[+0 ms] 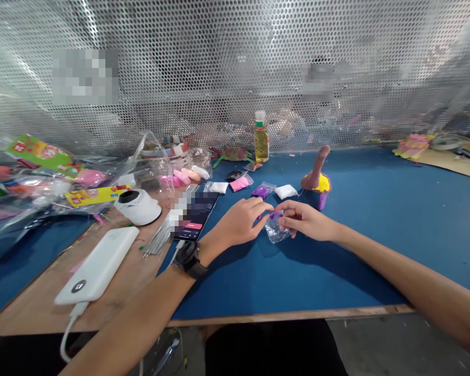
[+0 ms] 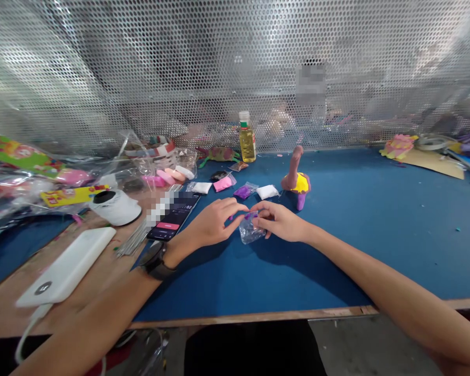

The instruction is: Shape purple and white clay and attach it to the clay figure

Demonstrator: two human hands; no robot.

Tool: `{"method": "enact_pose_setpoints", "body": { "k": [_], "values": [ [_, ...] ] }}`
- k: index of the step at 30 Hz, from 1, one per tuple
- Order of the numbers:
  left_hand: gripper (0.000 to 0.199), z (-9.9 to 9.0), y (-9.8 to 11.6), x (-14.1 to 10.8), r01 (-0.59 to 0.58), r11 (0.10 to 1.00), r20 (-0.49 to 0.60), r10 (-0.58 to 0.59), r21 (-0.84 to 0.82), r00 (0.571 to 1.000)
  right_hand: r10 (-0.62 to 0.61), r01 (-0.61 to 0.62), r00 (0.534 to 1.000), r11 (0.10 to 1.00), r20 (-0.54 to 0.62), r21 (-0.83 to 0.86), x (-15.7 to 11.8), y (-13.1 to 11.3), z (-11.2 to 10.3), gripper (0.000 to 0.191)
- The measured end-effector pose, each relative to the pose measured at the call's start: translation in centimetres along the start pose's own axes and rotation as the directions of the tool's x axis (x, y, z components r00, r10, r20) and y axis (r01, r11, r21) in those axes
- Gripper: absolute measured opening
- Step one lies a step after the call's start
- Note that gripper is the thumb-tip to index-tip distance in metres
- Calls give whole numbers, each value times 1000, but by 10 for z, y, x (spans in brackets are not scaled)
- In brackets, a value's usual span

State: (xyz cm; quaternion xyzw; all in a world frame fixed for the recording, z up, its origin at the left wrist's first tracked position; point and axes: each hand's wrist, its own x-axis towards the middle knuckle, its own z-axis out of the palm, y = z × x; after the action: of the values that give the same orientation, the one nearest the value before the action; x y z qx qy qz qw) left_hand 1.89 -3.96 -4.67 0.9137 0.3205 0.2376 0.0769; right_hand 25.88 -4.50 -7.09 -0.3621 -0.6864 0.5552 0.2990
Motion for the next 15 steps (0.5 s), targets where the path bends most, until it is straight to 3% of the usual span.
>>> {"method": "enact_pose_setpoints", "body": {
  "k": [6,10,13,15],
  "values": [
    [28,-1,3,2,-54,994,54,49,100,997,24,-26,997,999,68,25,0,2,1,40],
    [24,3,2,1,78,977,31,-74,-197,997,-7,12,997,998,74,-68,-3,-3,1,32],
    [28,5,0,1,276,842,171,-221,-463,960,-31,41,997,991,75,-128,-4,-7,1,30],
    [29,5,-2,2,361,755,247,-267,-548,932,-29,37,997,994,77,-105,-4,-8,2,32]
  ]
}}
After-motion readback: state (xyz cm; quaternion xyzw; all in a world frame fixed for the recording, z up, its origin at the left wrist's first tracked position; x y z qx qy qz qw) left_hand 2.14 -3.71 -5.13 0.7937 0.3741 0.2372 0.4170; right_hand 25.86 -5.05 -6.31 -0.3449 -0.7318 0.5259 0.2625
